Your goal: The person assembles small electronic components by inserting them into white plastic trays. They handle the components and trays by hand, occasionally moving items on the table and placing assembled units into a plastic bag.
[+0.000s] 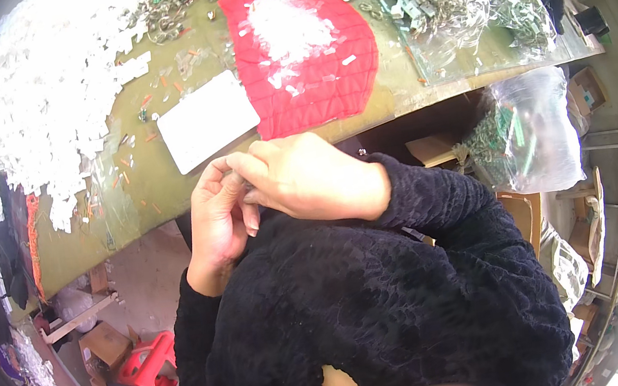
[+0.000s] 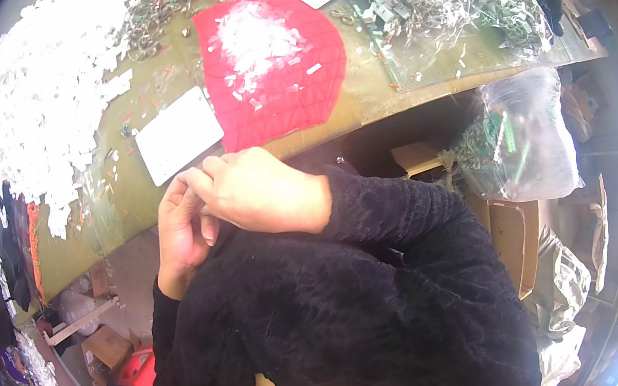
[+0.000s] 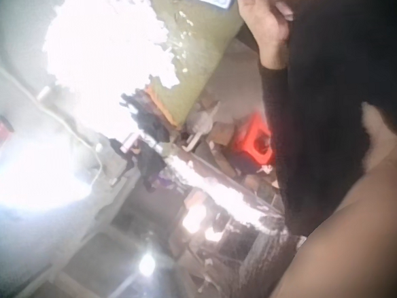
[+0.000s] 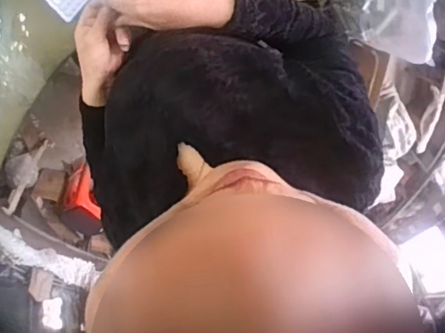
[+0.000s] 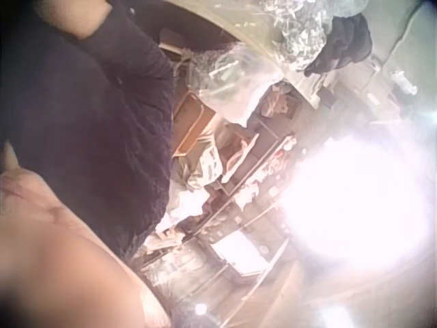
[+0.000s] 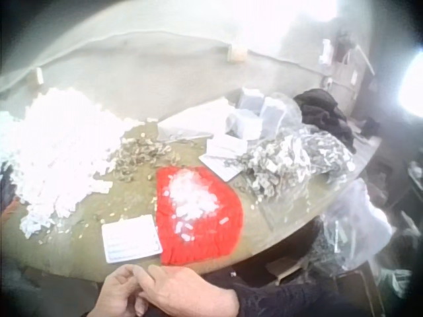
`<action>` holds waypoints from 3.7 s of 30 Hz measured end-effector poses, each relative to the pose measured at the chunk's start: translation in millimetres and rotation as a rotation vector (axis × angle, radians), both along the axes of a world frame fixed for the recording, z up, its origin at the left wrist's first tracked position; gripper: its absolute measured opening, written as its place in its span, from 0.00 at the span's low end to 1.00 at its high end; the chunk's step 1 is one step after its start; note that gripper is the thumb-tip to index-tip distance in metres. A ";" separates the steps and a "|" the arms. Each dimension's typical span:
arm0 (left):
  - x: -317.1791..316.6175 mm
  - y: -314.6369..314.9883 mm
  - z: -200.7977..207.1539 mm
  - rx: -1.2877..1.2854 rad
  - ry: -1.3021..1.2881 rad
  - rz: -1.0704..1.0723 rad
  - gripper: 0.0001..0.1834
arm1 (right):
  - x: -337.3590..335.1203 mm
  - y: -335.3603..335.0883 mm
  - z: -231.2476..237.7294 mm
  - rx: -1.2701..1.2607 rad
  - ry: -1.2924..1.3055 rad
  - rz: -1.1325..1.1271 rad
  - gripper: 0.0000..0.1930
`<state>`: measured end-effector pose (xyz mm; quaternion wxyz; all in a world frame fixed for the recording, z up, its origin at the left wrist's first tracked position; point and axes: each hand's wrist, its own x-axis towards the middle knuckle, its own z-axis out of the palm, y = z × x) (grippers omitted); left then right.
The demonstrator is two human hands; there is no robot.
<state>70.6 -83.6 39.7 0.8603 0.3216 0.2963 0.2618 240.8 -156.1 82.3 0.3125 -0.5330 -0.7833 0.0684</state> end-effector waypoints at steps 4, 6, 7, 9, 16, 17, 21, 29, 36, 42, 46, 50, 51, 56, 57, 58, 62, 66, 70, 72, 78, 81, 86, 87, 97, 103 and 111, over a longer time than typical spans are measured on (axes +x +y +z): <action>15.0 0.4 7.1 0.048 -0.071 -0.015 0.12 | 33.7 2.6 1.3 0.033 -0.020 -0.062 0.10; 18.4 5.4 10.9 0.123 -0.028 -0.022 0.12 | 84.3 3.5 11.6 0.192 -0.174 -0.211 0.14; 19.5 8.5 12.5 0.199 0.041 -0.013 0.11 | 117.5 2.7 22.5 0.214 -0.217 -0.322 0.17; 19.7 17.5 15.4 0.352 0.170 -0.005 0.10 | 182.9 12.7 44.0 0.287 -0.230 -0.558 0.18; 20.7 63.1 23.3 0.621 0.428 0.153 0.06 | 223.7 34.0 53.7 0.443 -0.186 -0.643 0.12; 23.0 71.6 23.7 0.718 0.500 0.144 0.06 | 211.2 36.1 45.9 0.396 -0.136 -0.582 0.10; 26.6 105.6 26.9 1.180 0.825 0.109 0.04 | 174.8 59.7 23.0 0.326 -0.008 -0.447 0.07; 45.5 142.3 40.5 1.427 1.004 -0.091 0.08 | 158.4 84.7 11.2 0.167 0.036 -0.295 0.06; 103.4 222.6 39.7 1.674 1.058 -0.148 0.11 | 165.1 97.6 -1.7 0.156 0.084 -0.310 0.06; 154.2 241.9 4.4 1.714 1.131 -0.192 0.15 | 169.5 100.7 -11.8 0.087 0.145 -0.308 0.08; 165.7 246.7 -0.7 1.680 1.149 -0.237 0.12 | 170.7 99.3 -10.1 0.174 0.158 -0.263 0.06; 147.9 232.9 19.1 1.447 1.047 -0.175 0.10 | 165.5 94.7 -6.1 0.252 0.216 -0.198 0.12; 141.7 223.8 25.1 1.296 1.019 -0.162 0.09 | 163.6 94.9 -5.4 0.320 0.193 -0.157 0.14; 121.0 174.4 51.5 0.975 0.747 -0.095 0.10 | 148.7 93.8 -6.3 0.474 0.150 -0.003 0.22; 118.9 167.9 58.5 0.932 0.730 -0.096 0.11 | 146.8 93.7 -6.8 0.460 0.141 0.024 0.25; 117.0 162.2 66.2 0.956 0.668 -0.073 0.11 | 144.7 93.3 -7.4 0.457 0.158 0.012 0.25; 118.8 131.1 87.3 0.930 0.525 -0.126 0.11 | 138.4 89.7 -9.4 0.467 0.194 -0.021 0.28; 126.8 86.7 80.3 0.754 0.299 -0.161 0.11 | 130.4 88.4 -12.0 0.353 0.174 -0.009 0.29; 121.0 74.3 74.8 0.626 0.334 -0.119 0.12 | 126.4 80.1 -14.1 0.403 0.215 0.029 0.21; 114.1 71.3 75.0 0.646 0.385 -0.126 0.12 | 125.4 77.2 -15.2 0.367 0.190 0.035 0.14; 101.8 67.7 81.7 0.927 0.541 -0.217 0.10 | 123.9 72.0 -15.2 0.258 0.199 0.096 0.13; 100.2 73.1 84.2 0.854 0.597 -0.294 0.09 | 124.1 70.7 -14.0 0.236 0.206 0.103 0.14; 95.7 82.7 84.1 0.669 0.489 -0.357 0.07 | 124.0 68.8 -12.3 0.189 0.254 0.102 0.15; 95.1 83.7 83.3 0.673 0.482 -0.367 0.07 | 123.6 68.7 -11.9 0.195 0.246 0.104 0.15; 95.3 88.2 67.4 1.122 0.538 -0.344 0.05 | 122.1 73.9 -12.9 0.214 0.166 0.126 0.18; 108.5 82.2 59.8 1.423 0.475 0.020 0.06 | 119.6 73.9 -15.3 0.174 0.197 -0.045 0.19; 96.9 99.9 51.1 0.694 0.384 -0.278 0.06 | 121.3 84.3 -15.6 0.250 0.095 0.112 0.15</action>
